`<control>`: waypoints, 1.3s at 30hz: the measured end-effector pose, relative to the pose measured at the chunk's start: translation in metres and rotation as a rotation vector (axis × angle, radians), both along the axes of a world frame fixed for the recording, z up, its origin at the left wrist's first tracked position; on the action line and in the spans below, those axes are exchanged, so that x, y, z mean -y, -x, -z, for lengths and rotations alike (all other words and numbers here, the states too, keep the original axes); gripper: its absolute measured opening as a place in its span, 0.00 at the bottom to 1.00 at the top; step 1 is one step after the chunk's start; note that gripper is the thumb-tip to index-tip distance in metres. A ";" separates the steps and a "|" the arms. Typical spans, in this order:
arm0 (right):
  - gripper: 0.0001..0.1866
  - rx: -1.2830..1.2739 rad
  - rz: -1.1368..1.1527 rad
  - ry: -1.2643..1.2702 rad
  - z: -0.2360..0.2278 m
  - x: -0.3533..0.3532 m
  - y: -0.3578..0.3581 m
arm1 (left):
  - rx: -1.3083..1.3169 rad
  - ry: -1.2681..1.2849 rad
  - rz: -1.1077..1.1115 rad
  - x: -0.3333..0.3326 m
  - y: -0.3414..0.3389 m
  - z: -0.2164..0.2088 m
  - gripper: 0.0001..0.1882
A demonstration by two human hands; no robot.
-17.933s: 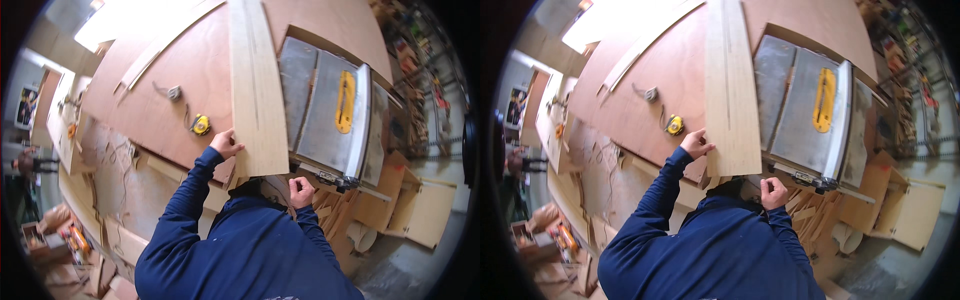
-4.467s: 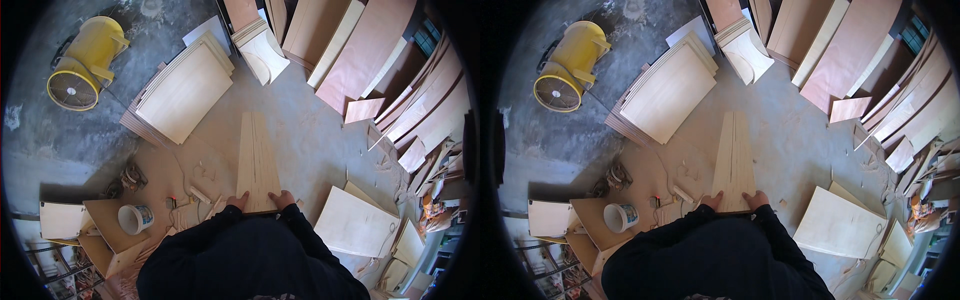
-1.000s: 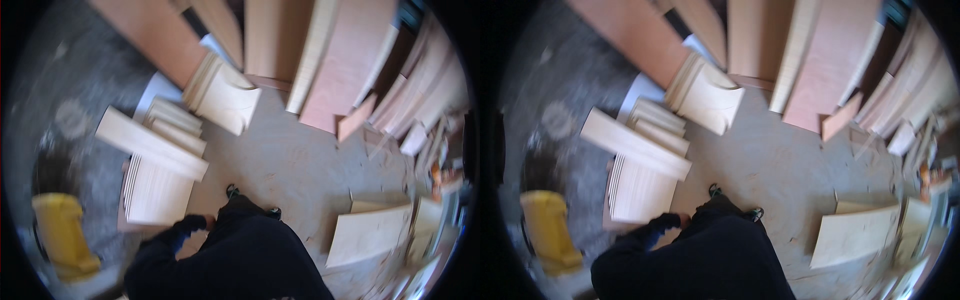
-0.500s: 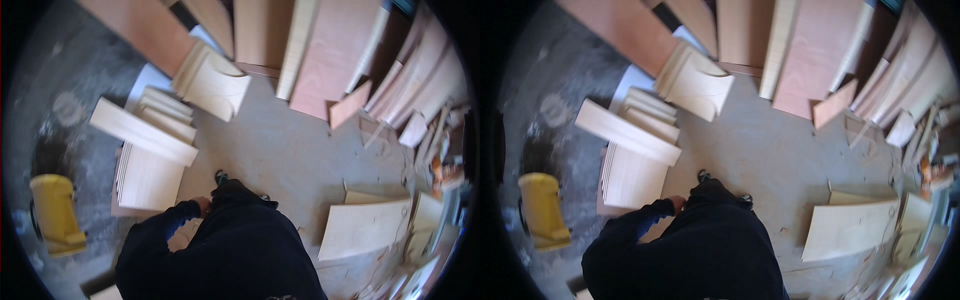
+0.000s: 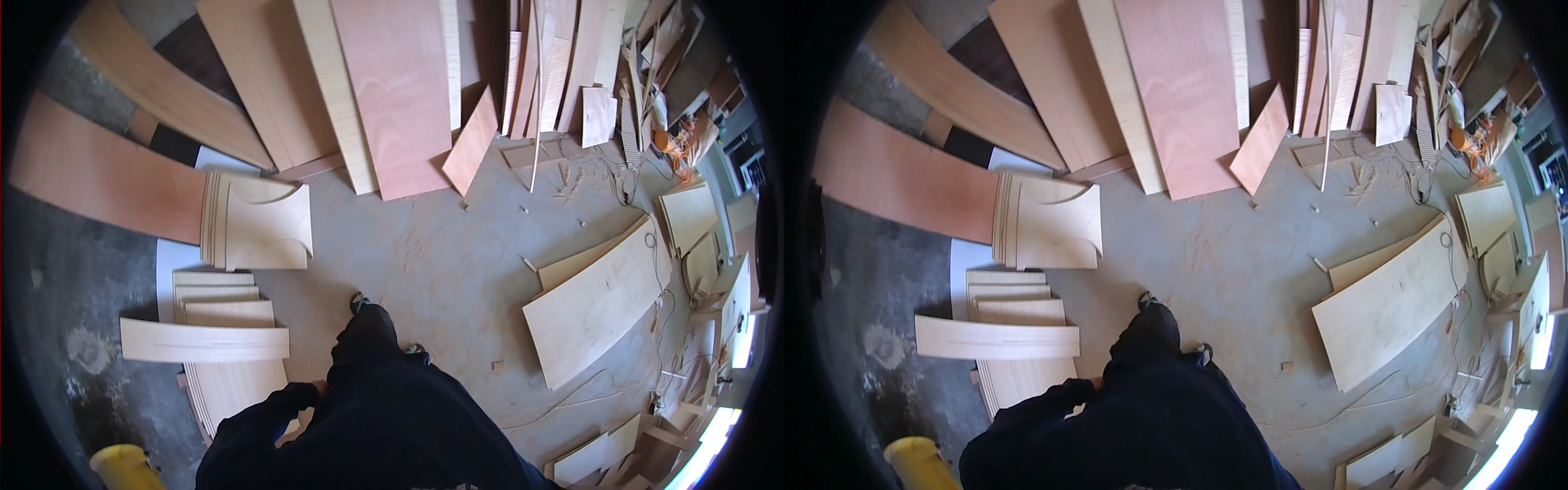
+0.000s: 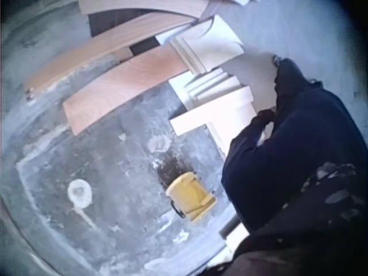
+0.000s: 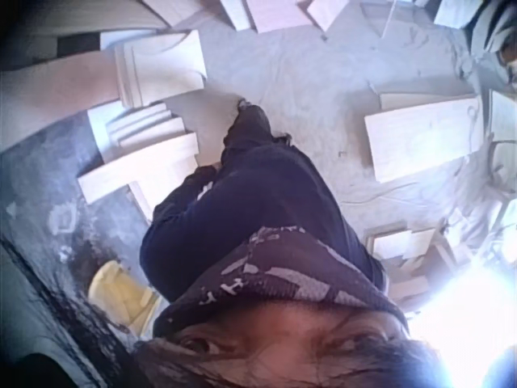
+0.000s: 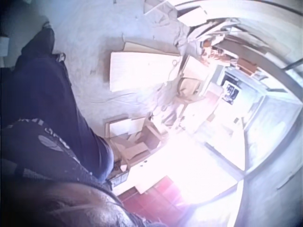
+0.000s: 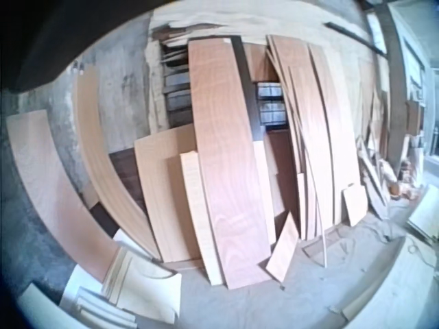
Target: The person measures a wooden board with a tape measure, cuts it using a table saw, and places it onto a stack on the floor. The person then measures wood panels on the floor with the tape measure, sorts the panels, and carries a board across the workshop.
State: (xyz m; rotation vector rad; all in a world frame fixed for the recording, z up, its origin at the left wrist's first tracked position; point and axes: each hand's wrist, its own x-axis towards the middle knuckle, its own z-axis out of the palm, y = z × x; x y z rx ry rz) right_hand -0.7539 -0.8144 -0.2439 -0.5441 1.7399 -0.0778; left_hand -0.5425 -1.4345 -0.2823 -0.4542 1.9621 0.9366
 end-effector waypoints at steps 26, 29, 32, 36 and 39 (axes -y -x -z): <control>0.26 -0.095 0.108 0.147 0.014 0.140 0.338 | 0.025 -0.502 0.501 0.090 0.332 -0.192 0.18; 0.26 -0.120 0.074 0.164 0.015 0.143 0.406 | 0.118 -0.418 0.273 0.088 0.356 -0.177 0.17; 0.27 -0.139 0.068 0.189 0.017 0.153 0.455 | 0.314 -0.018 0.537 0.115 0.429 -0.187 0.20; 0.29 -0.085 -0.090 -0.031 -0.008 0.208 0.582 | 0.006 0.358 0.174 0.147 0.516 -0.177 0.23; 0.34 -0.635 -0.133 0.164 -0.013 0.311 0.739 | -0.380 0.211 -0.245 0.176 0.592 -0.158 0.27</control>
